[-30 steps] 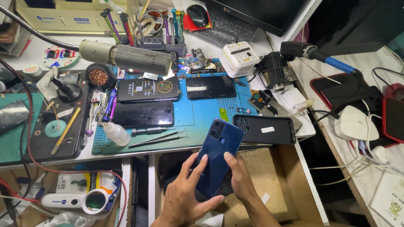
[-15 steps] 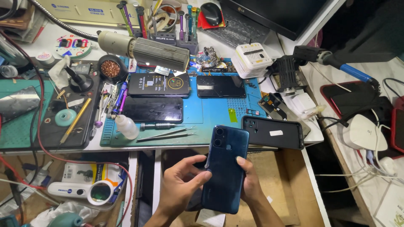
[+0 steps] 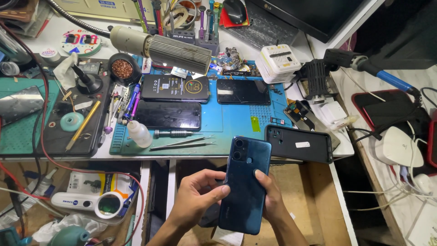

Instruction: Repairing a smartphone by disassembling, cleaning, and reassembling its components

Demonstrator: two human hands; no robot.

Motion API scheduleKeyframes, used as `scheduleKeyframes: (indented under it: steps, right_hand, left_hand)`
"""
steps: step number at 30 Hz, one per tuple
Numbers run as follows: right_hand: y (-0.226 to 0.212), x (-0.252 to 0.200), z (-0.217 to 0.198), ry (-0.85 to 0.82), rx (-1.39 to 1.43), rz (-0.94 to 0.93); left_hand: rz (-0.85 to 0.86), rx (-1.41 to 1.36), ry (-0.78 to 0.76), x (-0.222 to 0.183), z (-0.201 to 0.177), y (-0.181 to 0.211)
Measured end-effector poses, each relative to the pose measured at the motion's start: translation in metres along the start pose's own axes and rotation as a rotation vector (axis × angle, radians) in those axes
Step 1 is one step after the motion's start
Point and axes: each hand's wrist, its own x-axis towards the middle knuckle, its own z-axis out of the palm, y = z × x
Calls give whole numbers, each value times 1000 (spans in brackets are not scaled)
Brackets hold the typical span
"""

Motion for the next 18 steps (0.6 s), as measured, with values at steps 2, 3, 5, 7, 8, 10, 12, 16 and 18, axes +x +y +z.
scheduleKeyframes:
  steps: [2,3,5,7,8,10,12,16,18]
  right_hand:
    - [3,-1,-3,-16,83,87]
    - [0,-2,-1,-18,83,89]
    - [-7,-4,5,-54,6,116]
    - [-4,-4,4,-25,40,164]
    - [-3,-3,4,5,75,209]
    - [-2,-3,1,-17,38,227]
    - [-1,-4,-1,-40,0,248]
    - [1,-5,-1,-20,-30,259]
    - [-2,-7,2,-6,-8,314]
  left_hand:
    - [-56,5,3,-1,-1,5]
    - [-56,5,6,-1,-1,7]
    - [-60,-35,-16,-1,-1,9]
    - [-62,-39,-16,-1,1,9]
    - [-63,-42,-18,-2,1,9]
    - [-72,-19,7,-2,1,12]
    - [-82,2,33,-3,0,17]
    - [43,1,-101,-4,-3,27]
    - [51,-66,-163,-4,-6,24]
